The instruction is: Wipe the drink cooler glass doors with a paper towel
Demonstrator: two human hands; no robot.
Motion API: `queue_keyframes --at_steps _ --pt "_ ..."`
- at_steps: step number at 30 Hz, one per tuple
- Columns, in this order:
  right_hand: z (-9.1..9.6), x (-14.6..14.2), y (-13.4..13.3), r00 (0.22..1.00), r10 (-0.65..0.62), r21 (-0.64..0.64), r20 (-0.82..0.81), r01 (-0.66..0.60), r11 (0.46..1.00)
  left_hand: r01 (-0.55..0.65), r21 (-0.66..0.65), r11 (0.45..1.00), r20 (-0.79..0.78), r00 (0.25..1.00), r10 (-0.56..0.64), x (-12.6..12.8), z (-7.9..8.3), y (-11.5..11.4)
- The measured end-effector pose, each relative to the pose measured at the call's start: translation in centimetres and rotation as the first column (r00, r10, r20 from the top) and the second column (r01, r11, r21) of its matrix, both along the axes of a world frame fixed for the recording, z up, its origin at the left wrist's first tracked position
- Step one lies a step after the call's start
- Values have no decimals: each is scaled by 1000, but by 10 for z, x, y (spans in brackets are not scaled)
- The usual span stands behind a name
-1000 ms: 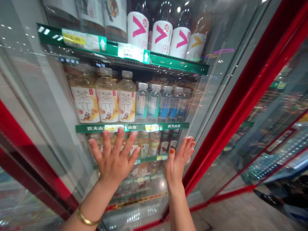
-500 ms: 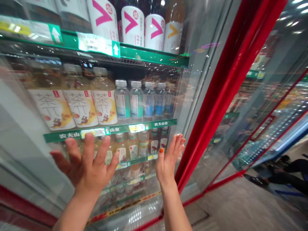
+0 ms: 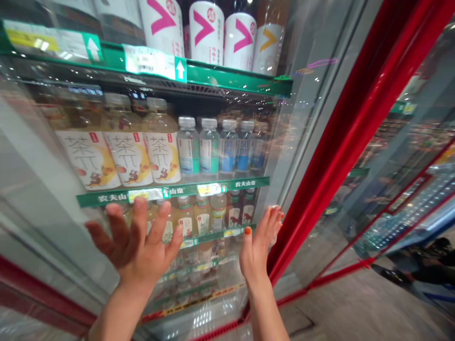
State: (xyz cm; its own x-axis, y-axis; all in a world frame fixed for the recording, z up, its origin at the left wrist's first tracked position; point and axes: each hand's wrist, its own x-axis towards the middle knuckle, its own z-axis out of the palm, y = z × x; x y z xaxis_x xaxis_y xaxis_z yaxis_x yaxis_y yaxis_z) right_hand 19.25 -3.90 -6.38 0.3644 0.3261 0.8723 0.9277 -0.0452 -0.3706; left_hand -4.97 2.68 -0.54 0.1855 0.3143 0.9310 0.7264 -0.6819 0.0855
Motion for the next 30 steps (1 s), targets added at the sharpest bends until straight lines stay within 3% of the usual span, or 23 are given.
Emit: queue_keyframes --at_steps 2,4,7,9,11,13,15,18,20,22,24,26,30 --pt "23 -17 12 999 14 14 47 -15 1000 -131 135 982 -75 987 142 1 5 -1" --pt "23 -46 17 975 80 -37 206 -74 997 -152 215 965 -116 977 179 2 11 -2" --pt "-22 -75 8 908 157 -109 388 -124 986 -125 247 961 -101 983 154 4 17 -3" --pt "-54 -70 -3 907 154 -117 392 -117 986 -112 241 964 -92 986 137 5 18 -5" --pt "-63 -49 -9 945 136 -115 296 -106 988 -81 215 973 -94 990 103 2 17 -9" --pt "-40 -27 -7 984 114 -80 136 -104 991 -65 174 983 -75 994 79 -6 12 -14" --pt "3 -22 3 995 102 -13 -2 -102 995 -80 138 987 -13 996 83 -21 4 -18" --pt "55 -55 18 989 138 7 47 -138 990 -123 73 990 113 987 114 -47 -11 -16" --pt "59 -90 21 949 220 -54 227 -213 976 -134 50 990 135 983 126 -61 -19 -10" --pt "43 -117 19 866 308 -114 393 -287 951 -162 71 984 117 981 153 -68 -24 -3" --pt "24 -128 14 822 338 -141 459 -308 941 -194 107 975 95 978 185 -68 -25 2" --pt "21 -126 11 852 303 -128 427 -275 953 -217 130 967 89 974 207 -65 -24 4" --pt "67 -134 20 912 226 -42 341 -226 973 -202 140 969 101 977 189 -62 -24 4"
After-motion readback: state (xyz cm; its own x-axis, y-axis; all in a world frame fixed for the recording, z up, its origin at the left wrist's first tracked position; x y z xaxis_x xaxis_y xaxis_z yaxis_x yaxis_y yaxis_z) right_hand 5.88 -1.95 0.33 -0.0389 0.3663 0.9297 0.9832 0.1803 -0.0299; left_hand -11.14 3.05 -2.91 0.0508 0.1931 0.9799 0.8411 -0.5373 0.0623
